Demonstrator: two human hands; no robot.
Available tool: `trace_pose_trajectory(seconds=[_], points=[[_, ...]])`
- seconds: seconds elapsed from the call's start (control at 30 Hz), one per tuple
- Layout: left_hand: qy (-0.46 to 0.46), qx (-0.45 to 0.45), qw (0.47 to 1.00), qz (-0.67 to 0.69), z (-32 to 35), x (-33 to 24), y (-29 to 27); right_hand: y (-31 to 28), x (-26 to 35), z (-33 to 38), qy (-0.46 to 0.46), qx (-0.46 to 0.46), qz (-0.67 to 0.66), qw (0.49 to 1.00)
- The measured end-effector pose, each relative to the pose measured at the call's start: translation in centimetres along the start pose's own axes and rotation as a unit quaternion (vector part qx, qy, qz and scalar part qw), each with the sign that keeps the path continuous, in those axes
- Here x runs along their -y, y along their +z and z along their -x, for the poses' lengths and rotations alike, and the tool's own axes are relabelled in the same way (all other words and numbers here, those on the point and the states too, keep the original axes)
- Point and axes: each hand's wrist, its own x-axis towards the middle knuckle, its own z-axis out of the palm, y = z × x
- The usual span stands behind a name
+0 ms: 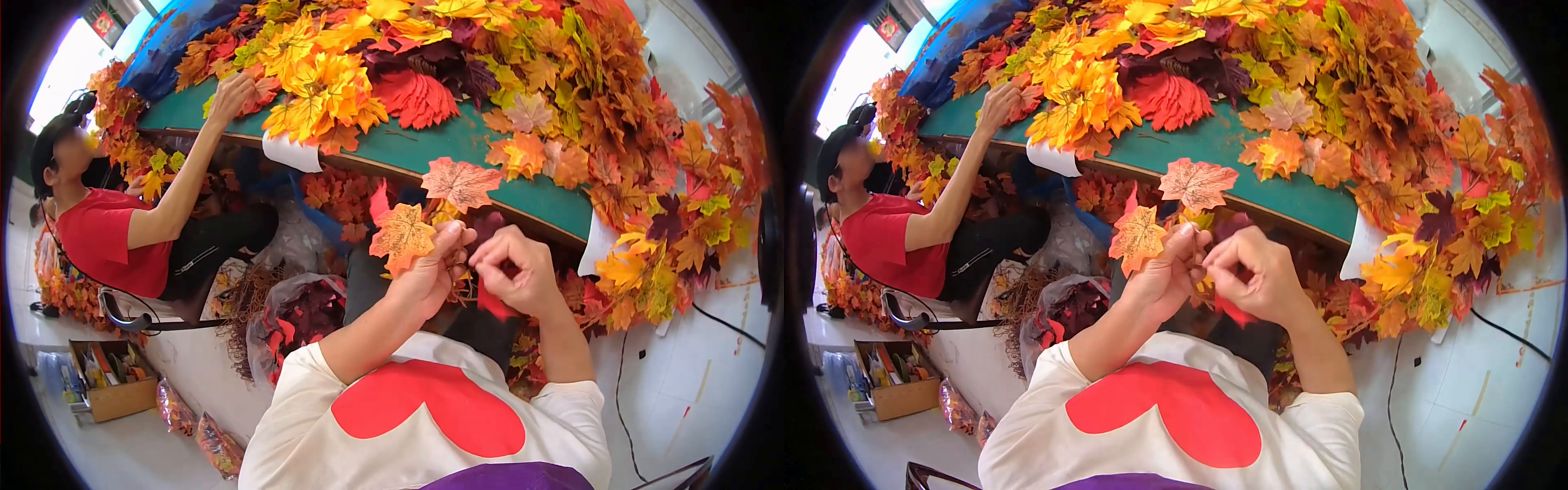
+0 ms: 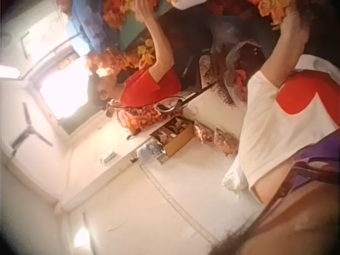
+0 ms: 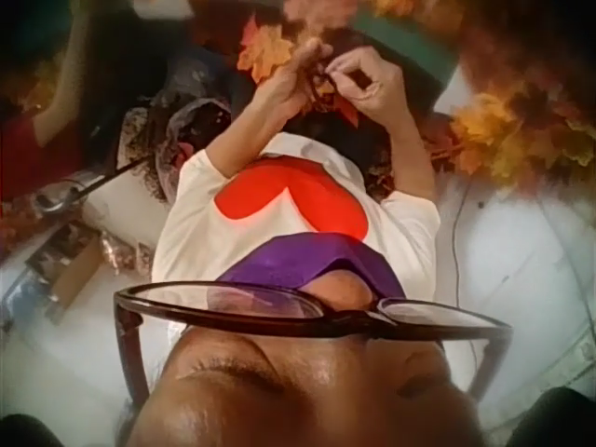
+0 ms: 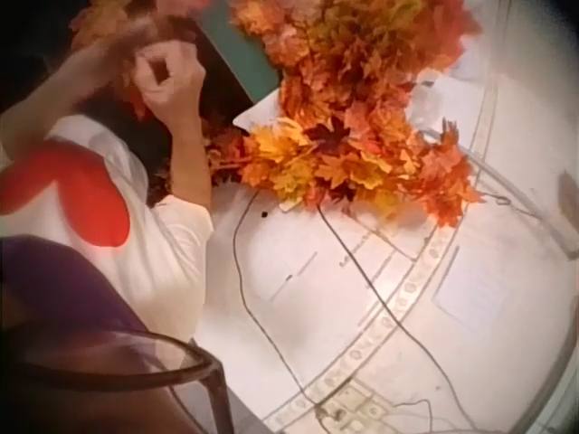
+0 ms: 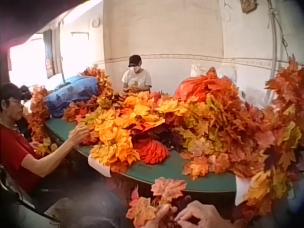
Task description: The person assembles a decorative garland by attaching artificial maple leaves to a central twine by hand.
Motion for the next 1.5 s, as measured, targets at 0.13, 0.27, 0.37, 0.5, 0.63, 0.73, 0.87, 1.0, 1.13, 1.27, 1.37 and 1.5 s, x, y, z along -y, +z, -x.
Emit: trace_pose_trajectory(seconds=[0.13,0.27,0.37,0.5,0.63,0.73,0.87,1.0,1.13,1.27,1.37,1.5], points=[[0.045,0.028,0.998,-0.038,0.7,1.0,0.1,1.2,-0.7,0.6,0.051,-0.121,0.053,0.99],[0.11,0.026,0.99,-0.085,1.2,1.4,0.0,1.8,-0.5,0.8,-0.04,-0.154,0.155,0.975],[0.116,0.037,0.987,-0.106,1.2,1.5,-0.4,2.0,-0.2,0.8,-0.057,-0.157,0.166,0.972],[0.127,0.041,0.985,-0.111,1.1,1.7,-0.4,2.1,-0.3,1.0,-0.06,-0.165,0.174,0.969],[0.126,0.038,0.984,-0.117,1.1,1.5,-0.4,2.2,-0.3,1.1,-0.061,-0.162,0.164,0.971],[0.126,0.037,0.983,-0.125,1.1,1.5,-0.3,2.3,-0.3,1.1,-0.059,-0.161,0.166,0.971],[0.153,0.049,0.974,-0.158,1.1,1.5,-0.8,2.3,-0.1,1.0,-0.058,-0.161,0.165,0.971],[0.224,0.047,0.952,-0.205,1.5,1.7,-0.3,2.2,0.5,1.1,-0.039,-0.154,0.186,0.97],[0.266,0.044,0.916,-0.296,1.1,1.8,-0.7,2.5,0.8,1.2,-0.01,-0.166,0.217,0.962],[0.29,0.027,0.89,-0.351,0.7,2.1,-1.2,2.8,0.5,1.5,0.021,-0.179,0.183,0.967],[0.292,0.016,0.877,-0.381,0.7,1.8,-1.2,3.1,0.6,1.6,0.025,-0.169,0.212,0.962],[0.293,0.017,0.866,-0.404,0.8,1.5,-1.4,3.2,0.7,1.5,0.042,-0.162,0.236,0.957]])
